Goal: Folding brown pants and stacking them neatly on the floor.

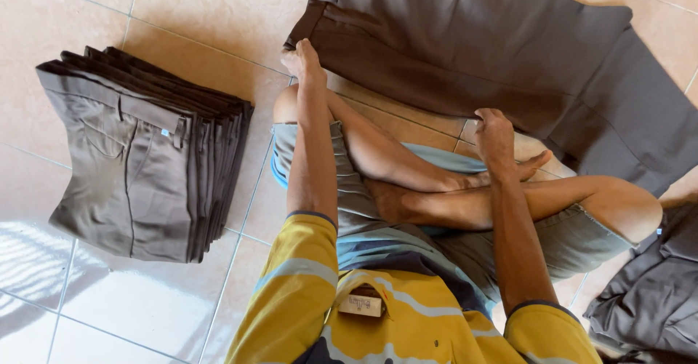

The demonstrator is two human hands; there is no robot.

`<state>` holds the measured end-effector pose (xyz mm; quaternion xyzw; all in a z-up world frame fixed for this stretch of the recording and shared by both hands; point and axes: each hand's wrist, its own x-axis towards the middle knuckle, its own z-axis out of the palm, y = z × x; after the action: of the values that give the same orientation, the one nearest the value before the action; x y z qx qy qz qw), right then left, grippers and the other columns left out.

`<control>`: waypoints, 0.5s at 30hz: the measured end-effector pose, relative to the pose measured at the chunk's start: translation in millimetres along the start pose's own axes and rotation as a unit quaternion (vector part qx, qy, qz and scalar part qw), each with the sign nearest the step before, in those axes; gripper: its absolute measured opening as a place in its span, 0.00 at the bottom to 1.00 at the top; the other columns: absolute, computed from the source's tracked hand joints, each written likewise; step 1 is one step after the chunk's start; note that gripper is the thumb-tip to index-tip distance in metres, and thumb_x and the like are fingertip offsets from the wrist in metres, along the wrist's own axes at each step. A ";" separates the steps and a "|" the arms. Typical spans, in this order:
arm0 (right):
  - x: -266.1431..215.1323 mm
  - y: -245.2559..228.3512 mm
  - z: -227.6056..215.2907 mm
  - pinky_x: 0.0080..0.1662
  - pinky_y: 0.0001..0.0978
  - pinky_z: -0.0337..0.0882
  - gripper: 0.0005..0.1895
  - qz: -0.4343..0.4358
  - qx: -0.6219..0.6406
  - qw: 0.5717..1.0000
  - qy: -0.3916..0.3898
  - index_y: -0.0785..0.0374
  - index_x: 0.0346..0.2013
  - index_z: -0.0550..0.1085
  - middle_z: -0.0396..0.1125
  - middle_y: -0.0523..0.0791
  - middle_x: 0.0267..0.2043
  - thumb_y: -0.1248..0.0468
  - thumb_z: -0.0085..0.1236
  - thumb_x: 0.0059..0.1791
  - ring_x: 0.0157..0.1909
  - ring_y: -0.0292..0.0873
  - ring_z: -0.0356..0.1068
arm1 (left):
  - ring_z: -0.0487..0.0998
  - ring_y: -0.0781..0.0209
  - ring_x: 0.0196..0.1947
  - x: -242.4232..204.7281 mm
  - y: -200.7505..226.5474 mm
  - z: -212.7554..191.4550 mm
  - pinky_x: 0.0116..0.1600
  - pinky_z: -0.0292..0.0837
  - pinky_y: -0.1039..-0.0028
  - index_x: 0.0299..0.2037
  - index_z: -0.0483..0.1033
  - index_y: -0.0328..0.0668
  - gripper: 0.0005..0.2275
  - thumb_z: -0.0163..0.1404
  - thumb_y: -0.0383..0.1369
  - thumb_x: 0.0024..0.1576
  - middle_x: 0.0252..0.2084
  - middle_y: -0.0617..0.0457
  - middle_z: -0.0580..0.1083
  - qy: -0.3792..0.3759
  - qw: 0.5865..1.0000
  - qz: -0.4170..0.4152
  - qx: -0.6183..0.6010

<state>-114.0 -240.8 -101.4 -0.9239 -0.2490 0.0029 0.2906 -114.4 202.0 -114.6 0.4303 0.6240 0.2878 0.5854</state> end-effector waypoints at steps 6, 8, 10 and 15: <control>-3.5 12.8 6.1 0.46 0.48 0.71 0.22 0.015 -0.030 0.999 -0.003 0.73 0.48 0.78 0.73 0.58 0.47 0.79 0.51 0.41 0.42 0.62 0.72 | 0.76 0.51 0.30 53.2 -44.7 7.0 0.35 0.74 0.67 0.44 0.77 0.24 0.16 0.50 0.29 0.48 0.36 0.38 0.79 -0.007 0.999 0.037 0.011; -4.1 25.9 13.4 0.45 0.46 0.71 0.23 -0.012 -0.005 1.000 0.008 0.75 0.50 0.77 0.72 0.60 0.46 0.80 0.49 0.40 0.40 0.61 0.72 | 0.78 0.50 0.25 84.0 -63.9 11.8 0.34 0.76 0.66 0.36 0.81 0.28 0.14 0.53 0.32 0.43 0.30 0.42 0.82 0.010 0.988 0.140 0.066; -5.9 32.3 25.9 0.46 0.41 0.74 0.19 0.022 -0.085 0.996 0.023 0.65 0.49 0.79 0.72 0.52 0.45 0.75 0.53 0.44 0.42 0.55 0.75 | 0.58 0.38 0.51 105.0 -85.8 17.9 0.57 0.57 0.51 0.55 0.58 0.24 0.26 0.52 0.40 0.55 0.52 0.27 0.62 0.014 0.967 0.161 0.196; 2.6 9.0 14.2 0.52 0.48 0.75 0.15 0.078 -0.043 0.995 0.038 0.64 0.51 0.78 0.70 0.57 0.50 0.72 0.54 0.50 0.48 0.63 0.75 | 0.68 0.23 0.61 -67.6 -16.1 4.9 0.64 0.69 0.41 0.69 0.56 0.34 0.30 0.58 0.36 0.62 0.58 0.29 0.66 0.054 0.811 0.531 0.241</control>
<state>-109.7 -238.4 -117.7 -0.9517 -0.1647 -0.0207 0.2584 -116.6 134.7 -96.6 0.8053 0.3783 0.4176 0.1841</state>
